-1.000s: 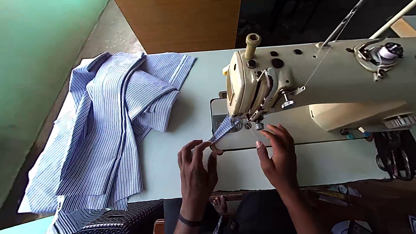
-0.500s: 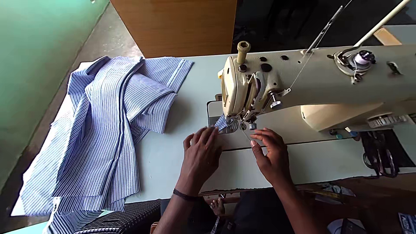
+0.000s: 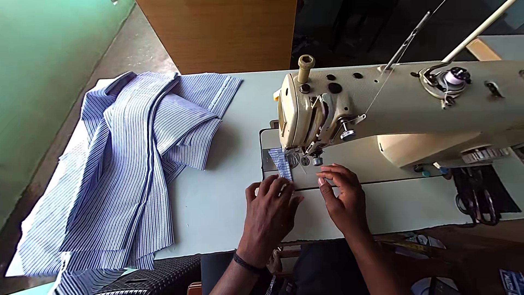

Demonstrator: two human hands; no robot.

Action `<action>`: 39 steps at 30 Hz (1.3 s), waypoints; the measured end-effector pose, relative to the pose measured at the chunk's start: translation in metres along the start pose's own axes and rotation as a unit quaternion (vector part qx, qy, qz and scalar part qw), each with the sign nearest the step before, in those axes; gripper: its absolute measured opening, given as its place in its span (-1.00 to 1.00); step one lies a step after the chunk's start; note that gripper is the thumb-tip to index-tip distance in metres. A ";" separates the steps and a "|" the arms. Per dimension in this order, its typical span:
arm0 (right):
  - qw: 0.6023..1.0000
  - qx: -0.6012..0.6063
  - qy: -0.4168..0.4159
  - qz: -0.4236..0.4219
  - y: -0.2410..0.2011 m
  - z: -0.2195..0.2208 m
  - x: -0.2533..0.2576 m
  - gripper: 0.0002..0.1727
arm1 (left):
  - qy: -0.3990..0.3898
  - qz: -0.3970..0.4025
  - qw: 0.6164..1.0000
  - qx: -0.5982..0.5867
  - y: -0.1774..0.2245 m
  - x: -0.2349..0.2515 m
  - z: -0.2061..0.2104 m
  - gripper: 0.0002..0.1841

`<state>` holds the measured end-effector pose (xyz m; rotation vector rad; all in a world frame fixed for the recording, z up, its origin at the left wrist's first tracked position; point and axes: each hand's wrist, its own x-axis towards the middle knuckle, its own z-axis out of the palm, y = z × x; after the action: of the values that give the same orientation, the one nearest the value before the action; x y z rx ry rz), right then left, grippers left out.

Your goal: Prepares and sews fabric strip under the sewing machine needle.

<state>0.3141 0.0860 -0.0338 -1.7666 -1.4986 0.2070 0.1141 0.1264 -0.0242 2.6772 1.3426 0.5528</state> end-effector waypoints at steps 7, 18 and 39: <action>1.000 0.001 -0.001 -0.003 0.001 0.002 0.001 -0.66 | 0.000 0.081 0.996 0.032 -0.020 0.014 -0.001 -0.60; 0.999 -0.032 -0.008 -0.007 0.002 0.007 0.001 -0.62 | -0.016 0.066 0.998 -0.005 -0.035 0.032 0.003 -0.52; 0.945 -0.112 0.235 -0.200 0.075 -0.182 0.053 -0.61 | 0.053 -0.236 0.958 -0.153 -0.067 0.112 -0.005 -0.56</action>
<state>0.4922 0.0513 0.0590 -1.4921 -1.5157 -0.5739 0.1232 0.2554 -0.0053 2.0154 1.6880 0.7712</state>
